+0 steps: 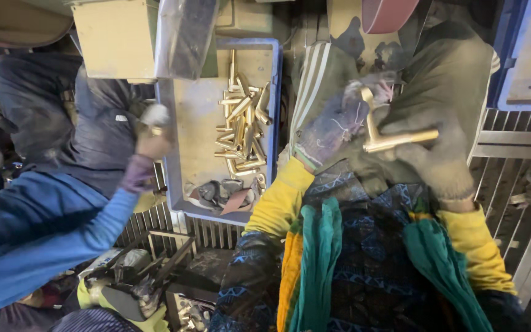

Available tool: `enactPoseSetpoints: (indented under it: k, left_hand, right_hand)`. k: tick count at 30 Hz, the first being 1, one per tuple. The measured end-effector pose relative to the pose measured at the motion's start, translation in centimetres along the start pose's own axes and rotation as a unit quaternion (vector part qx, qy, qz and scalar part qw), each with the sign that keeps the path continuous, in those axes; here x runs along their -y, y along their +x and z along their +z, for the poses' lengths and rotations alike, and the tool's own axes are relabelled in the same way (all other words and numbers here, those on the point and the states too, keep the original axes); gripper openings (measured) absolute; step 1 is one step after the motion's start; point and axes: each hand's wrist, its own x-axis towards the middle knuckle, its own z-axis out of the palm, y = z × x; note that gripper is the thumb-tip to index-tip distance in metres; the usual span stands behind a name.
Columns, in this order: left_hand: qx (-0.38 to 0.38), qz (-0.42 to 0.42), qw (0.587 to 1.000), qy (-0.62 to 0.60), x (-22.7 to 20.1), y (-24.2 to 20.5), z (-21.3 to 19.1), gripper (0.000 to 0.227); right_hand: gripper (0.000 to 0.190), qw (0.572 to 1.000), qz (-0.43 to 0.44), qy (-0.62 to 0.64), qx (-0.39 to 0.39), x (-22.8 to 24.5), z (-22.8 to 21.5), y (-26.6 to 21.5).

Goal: The person repeatedly picks up small brass-colored metal parts from a blue bin and presses them against a rotating grinding wheel to smooth the edges. The person handles the parts one at a time, rotating them to grind different sides before placing them back into the bin.

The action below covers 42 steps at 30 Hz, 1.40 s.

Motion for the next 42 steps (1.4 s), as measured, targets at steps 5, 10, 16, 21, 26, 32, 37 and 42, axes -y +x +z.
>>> enactPoseSetpoints:
  k: [5, 10, 16, 21, 26, 32, 37, 42]
  left_hand:
    - [-0.088, -0.273, 0.800, -0.527, 1.1, -0.4, 1.6, 0.026]
    - [-0.170, -0.277, 0.691, -0.646, 4.6, 0.7, 4.2, 0.028]
    - [-0.124, -0.322, 0.739, -0.579, 3.9, 1.9, 3.3, 0.041]
    - [-0.123, -0.276, 0.775, -0.555, 1.4, 3.1, 1.3, 0.041]
    - [-0.131, -0.350, 0.739, -0.561, 1.2, 4.5, 1.1, 0.034]
    - [-0.098, -0.315, 0.801, -0.500, 1.6, 5.3, 0.8, 0.036]
    - [-0.060, -0.333, 0.851, -0.402, 2.2, 6.1, 1.5, 0.029]
    - [-0.097, -0.404, 0.738, -0.532, 3.6, 8.0, 2.6, 0.027]
  right_hand:
    - [0.058, 0.974, -0.027, 0.226, -0.019, -1.4, 1.9, 3.0]
    - [0.045, 0.910, 0.064, 0.408, 0.023, -1.4, 3.1, 4.9]
    - [0.047, 0.927, 0.075, 0.366, -0.024, -0.7, 1.8, 7.1]
    - [0.053, 0.978, 0.092, 0.168, -0.080, -0.4, 1.4, 7.4]
    - [0.048, 0.983, 0.103, 0.123, -0.089, -1.1, 1.5, 8.0]
    - [0.052, 0.942, 0.105, 0.312, -0.058, -0.3, 0.7, 9.0]
    - [0.037, 0.975, 0.087, 0.168, -0.113, 2.7, 0.5, 10.6]
    - [0.022, 0.991, -0.019, -0.099, -0.092, 5.3, 0.5, 12.5]
